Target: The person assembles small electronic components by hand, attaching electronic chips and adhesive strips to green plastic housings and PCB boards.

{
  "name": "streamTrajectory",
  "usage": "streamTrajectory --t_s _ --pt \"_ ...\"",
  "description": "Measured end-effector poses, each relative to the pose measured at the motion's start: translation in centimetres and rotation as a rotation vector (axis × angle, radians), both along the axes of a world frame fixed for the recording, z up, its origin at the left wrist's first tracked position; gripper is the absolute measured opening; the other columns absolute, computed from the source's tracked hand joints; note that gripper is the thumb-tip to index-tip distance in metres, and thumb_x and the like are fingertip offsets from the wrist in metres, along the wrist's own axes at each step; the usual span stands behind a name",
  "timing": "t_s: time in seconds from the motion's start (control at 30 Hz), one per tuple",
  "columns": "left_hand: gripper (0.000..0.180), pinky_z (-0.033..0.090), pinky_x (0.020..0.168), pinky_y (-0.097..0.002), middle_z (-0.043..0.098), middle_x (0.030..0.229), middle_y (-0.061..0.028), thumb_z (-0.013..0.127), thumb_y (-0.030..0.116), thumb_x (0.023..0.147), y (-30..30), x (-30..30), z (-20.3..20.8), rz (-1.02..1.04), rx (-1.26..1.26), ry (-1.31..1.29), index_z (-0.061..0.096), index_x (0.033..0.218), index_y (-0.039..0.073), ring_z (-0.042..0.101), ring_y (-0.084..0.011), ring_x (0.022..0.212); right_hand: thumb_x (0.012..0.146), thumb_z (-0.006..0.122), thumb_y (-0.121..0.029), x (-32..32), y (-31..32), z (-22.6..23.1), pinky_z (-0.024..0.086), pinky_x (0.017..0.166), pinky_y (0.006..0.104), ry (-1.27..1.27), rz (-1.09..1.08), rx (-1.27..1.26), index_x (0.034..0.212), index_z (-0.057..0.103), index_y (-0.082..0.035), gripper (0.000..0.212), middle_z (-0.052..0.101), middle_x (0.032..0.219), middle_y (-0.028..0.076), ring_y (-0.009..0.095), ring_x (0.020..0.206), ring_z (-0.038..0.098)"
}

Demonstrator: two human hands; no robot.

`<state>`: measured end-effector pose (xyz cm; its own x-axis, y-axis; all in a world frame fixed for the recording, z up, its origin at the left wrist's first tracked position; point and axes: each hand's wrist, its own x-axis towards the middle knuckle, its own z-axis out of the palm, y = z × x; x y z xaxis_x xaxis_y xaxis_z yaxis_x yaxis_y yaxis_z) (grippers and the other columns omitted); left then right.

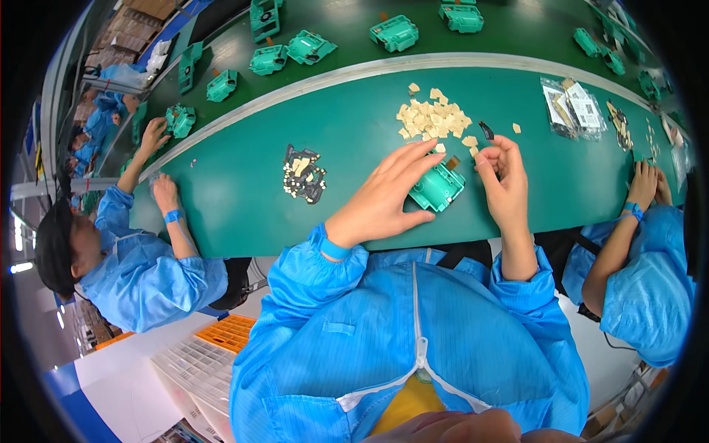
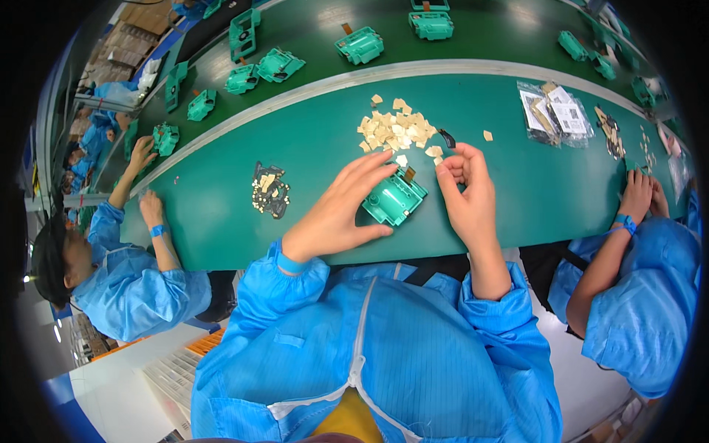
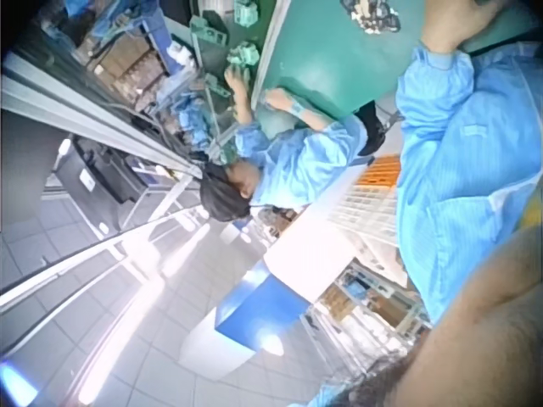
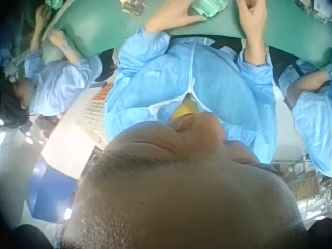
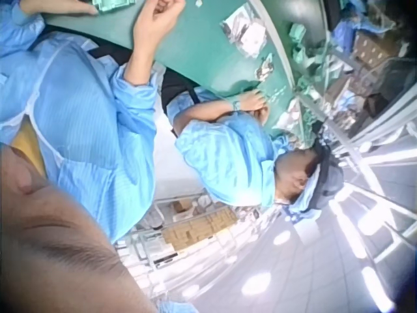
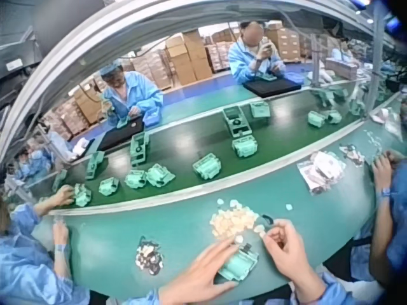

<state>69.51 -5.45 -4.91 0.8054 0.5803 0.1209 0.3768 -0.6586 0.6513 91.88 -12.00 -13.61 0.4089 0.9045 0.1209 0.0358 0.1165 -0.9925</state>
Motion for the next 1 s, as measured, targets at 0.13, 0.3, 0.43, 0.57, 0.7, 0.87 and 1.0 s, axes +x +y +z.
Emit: streamTrajectory --t_s 0.13,0.3,0.43,0.57,0.7,0.87,1.0 --pt "0.080 0.039 0.114 -0.0474 0.050 0.146 -0.0151 0.088 0.019 0.072 -0.2 0.3 -0.3 -0.018 0.122 0.053 0.052 0.142 0.006 0.043 -0.0381 0.139 0.097 0.065 -0.002 -0.1 0.5 0.0 0.051 0.079 0.0263 0.007 -0.005 0.006 0.130 0.051 0.004 0.037 0.067 0.097 0.008 0.012 0.087 0.063" --pt "0.078 0.043 0.106 -0.0479 0.053 0.134 -0.0163 0.089 0.023 0.072 -3.6 -0.3 0.3 0.273 0.210 0.092 0.054 0.138 0.005 0.048 -0.0394 0.127 0.096 0.066 -0.002 -0.2 0.5 -0.3 0.051 0.079 0.0263 0.018 -0.020 -0.009 0.130 0.051 0.004 0.037 0.067 0.097 0.008 0.012 0.086 0.063" --pt "0.075 0.044 0.104 -0.0484 0.052 0.132 -0.0176 0.090 0.026 0.072 -4.9 -1.5 -0.4 0.417 0.204 0.151 0.056 0.135 0.004 0.048 -0.0401 0.123 0.096 0.066 -0.002 0.3 0.3 -0.2 0.050 0.081 0.0254 0.065 -0.010 -0.002 0.127 0.052 0.002 0.034 0.067 0.099 0.007 0.012 0.088 0.062" --pt "0.074 0.044 0.104 -0.0485 0.051 0.134 -0.0176 0.090 0.025 0.072 -4.9 -2.1 -0.3 0.400 0.211 0.085 0.057 0.134 0.005 0.047 -0.0401 0.125 0.095 0.067 -0.003 0.4 -0.1 1.2 0.048 0.082 0.0246 0.202 0.048 -0.055 0.105 0.059 -0.002 0.013 0.067 0.101 0.005 0.010 0.089 0.060" --pt "0.073 0.043 0.107 -0.0492 0.047 0.143 -0.0183 0.090 0.024 0.073 -4.7 -2.2 -1.3 0.369 0.121 -0.048 0.057 0.136 0.008 0.045 -0.0409 0.130 0.092 0.066 0.000 -1.3 -1.7 2.9 0.047 0.083 0.0275 0.388 0.227 -0.112 0.086 0.058 -0.005 0.011 0.065 0.096 0.006 0.012 0.088 0.060" --pt "0.070 0.042 0.109 -0.0501 0.045 0.147 -0.0171 0.090 0.024 0.072 -5.2 -2.4 -2.9 0.394 0.076 -0.110 0.061 0.135 0.013 0.043 -0.0411 0.133 0.090 0.066 0.005 -3.7 -3.0 3.6 0.047 0.080 0.0260 0.502 0.368 -0.218 0.082 0.055 -0.005 0.017 0.062 0.093 0.006 0.013 0.085 0.059" --pt "0.067 0.042 0.108 -0.0510 0.046 0.146 -0.0165 0.088 0.022 0.072 -5.2 -2.4 -2.5 0.401 0.049 -0.142 0.062 0.134 0.013 0.044 -0.0406 0.132 0.089 0.066 0.008 -4.3 -3.4 4.0 0.045 0.078 0.0241 0.455 0.364 -0.224 0.082 0.054 -0.006 0.019 0.061 0.093 0.005 0.010 0.083 0.057"
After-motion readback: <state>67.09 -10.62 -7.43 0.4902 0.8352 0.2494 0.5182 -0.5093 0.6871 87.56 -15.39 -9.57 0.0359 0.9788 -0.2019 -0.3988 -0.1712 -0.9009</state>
